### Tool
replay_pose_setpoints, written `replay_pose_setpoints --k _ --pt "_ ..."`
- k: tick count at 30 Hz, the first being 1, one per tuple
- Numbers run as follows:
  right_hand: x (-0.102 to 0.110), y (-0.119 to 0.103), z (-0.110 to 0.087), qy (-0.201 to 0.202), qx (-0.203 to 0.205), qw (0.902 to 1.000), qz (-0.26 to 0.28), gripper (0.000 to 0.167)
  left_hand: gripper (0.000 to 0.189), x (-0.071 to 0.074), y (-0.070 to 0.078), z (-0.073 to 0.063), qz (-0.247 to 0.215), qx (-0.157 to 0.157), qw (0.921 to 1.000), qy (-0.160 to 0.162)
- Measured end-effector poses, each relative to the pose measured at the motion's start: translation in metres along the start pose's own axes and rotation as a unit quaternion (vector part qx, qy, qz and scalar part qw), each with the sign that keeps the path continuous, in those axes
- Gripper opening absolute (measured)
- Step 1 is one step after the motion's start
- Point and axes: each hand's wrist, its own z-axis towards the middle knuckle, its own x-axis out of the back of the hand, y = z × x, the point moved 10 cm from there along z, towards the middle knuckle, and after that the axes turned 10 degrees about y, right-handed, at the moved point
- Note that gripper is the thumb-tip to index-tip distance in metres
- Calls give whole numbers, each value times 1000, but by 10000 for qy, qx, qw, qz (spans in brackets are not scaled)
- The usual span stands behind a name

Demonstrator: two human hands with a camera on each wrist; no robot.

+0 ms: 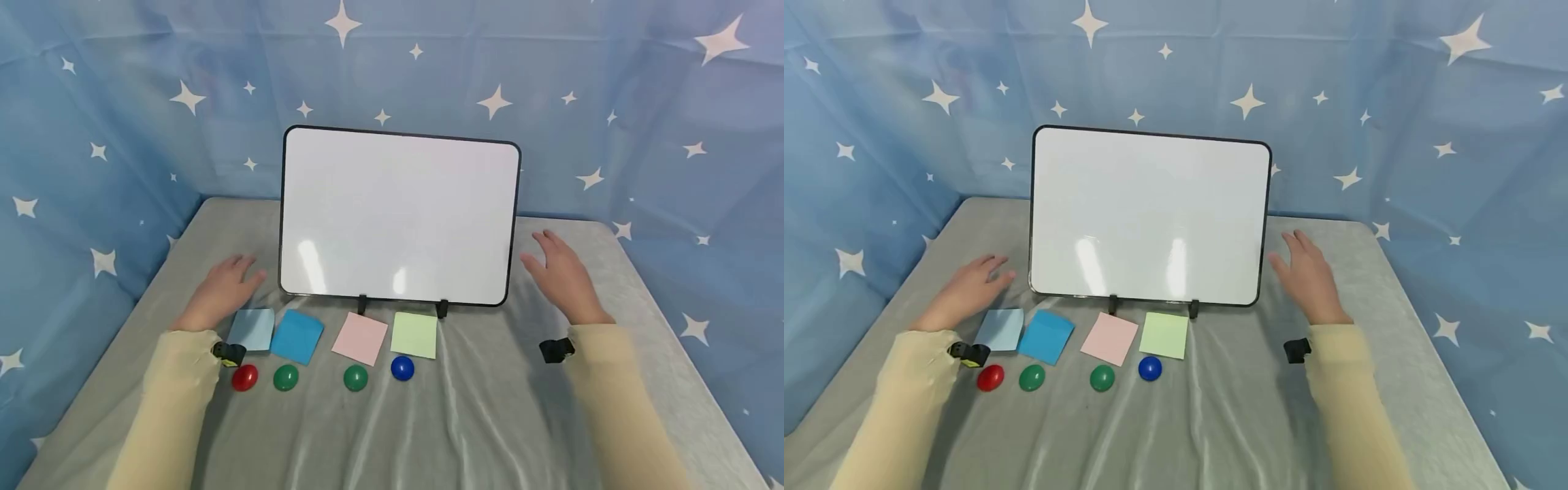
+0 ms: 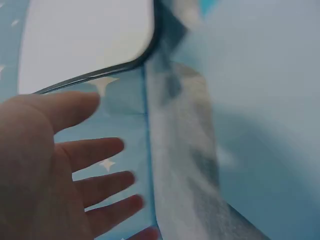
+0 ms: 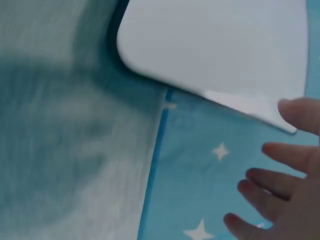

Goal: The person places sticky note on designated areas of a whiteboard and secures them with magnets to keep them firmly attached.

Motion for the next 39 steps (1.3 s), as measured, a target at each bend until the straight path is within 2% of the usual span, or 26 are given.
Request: replay_pose_setpoints --k 3,7,12,15,17,18,20,22,24,27,29,30,32,36,39 --pt "9 -17 -5 627 120 9975 318 54 61 6 -1 -6 -436 129 9989 90" --pt "22 -39 -20 1416 179 9879 602 43 57 10 -6 -12 -932 515 9943 3" --pt "32 -61 -34 1994 307 9756 869 35 56 9 -7 -14 -1763 775 9812 -78" --pt "33 -74 -38 2121 550 9686 1177 32 55 5 -11 -13 -2258 892 9701 14" --pt "30 -84 -40 2087 686 9654 1403 30 55 0 -18 -13 -2816 1085 9534 83" --pt "28 -88 -40 2045 737 9644 1506 29 55 -2 -22 -14 -3130 1184 9423 94" --pt "19 -97 -41 1873 762 9649 1675 28 56 -7 -28 -15 -3769 1347 9164 74" --pt "10 -106 -42 1669 716 9672 1779 28 56 -11 -31 -17 -4413 1425 8860 -1" --pt "1 -115 -42 1432 721 9690 1880 28 55 -16 -30 -21 -4837 1433 8634 -127" --pt "-12 -130 -43 1146 852 9682 2055 27 54 -24 -28 -32 -5283 1475 8356 -313" --pt "-20 -141 -45 980 980 9648 2235 26 53 -29 -25 -40 -5455 1493 8239 -381" --pt "-24 -146 -47 902 1038 9628 2326 26 53 -30 -24 -43 -5515 1488 8198 -399" --pt "-31 -156 -50 728 1117 9590 2502 25 53 -33 -21 -47 -5556 1429 8178 -450" --pt "-44 -176 -55 378 1207 9516 2801 25 53 -35 -14 -50 -5538 1349 8196 -570" --pt "-58 -194 -53 135 1432 9459 2910 25 53 -34 -15 -50 -5469 1369 8238 -587"
